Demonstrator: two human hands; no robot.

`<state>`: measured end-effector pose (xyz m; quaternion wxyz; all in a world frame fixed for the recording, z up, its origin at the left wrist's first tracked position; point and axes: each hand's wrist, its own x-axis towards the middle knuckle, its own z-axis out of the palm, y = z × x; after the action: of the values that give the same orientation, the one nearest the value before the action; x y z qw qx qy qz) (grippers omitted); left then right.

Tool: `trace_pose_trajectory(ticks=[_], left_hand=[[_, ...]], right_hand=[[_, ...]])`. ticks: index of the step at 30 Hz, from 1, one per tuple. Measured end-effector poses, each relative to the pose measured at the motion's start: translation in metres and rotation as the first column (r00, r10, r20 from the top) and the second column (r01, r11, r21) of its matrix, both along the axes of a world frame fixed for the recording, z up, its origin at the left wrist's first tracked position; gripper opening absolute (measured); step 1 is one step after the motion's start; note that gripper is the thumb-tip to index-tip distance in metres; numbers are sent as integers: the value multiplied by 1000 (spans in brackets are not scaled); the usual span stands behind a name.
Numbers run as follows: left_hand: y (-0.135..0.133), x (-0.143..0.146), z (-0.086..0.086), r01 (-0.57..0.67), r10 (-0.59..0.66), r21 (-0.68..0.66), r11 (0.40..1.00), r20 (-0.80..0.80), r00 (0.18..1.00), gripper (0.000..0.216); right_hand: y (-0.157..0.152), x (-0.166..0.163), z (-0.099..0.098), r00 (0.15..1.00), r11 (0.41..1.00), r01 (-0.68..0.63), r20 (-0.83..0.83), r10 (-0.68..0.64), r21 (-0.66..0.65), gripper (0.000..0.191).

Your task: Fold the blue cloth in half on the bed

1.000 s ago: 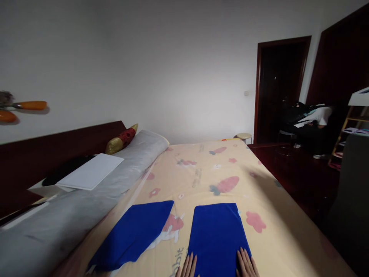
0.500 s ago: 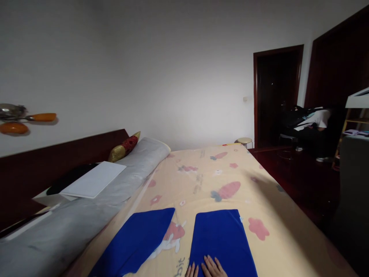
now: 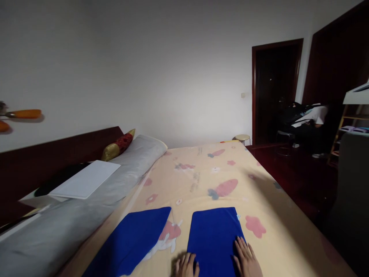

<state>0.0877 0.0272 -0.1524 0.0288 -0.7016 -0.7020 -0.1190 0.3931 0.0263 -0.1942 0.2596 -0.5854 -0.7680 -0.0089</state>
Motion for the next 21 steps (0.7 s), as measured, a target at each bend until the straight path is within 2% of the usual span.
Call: trace_pose_trajectory(ticks=[4,7,9,11,15,21], left_hand=[[36,23,20,224,-225,44,974,21,974,56],[66,40,21,294,-294,54,954,-7,956,60],[87,47,17,314,-314,64,947,-12,949,60],[106,48,13,277,-277,71,958,-13,961,57],[128,36,4,56,-56,5,998,-30,998,50],[128,27,-3,31,-32,-35,999,-48,998,50]], right_hand=[[14,-47,18,986,984,-164,-17,163,-67,54],[34,-78,26,966,954,-255,-73,246,-157,57],[52,-93,29,966,950,-250,-112,232,-186,59],[70,-101,31,973,959,-213,-130,190,-185,58],[91,-101,33,987,976,-149,-88,136,-159,54],[88,-95,29,992,981,-122,23,127,-154,58]])
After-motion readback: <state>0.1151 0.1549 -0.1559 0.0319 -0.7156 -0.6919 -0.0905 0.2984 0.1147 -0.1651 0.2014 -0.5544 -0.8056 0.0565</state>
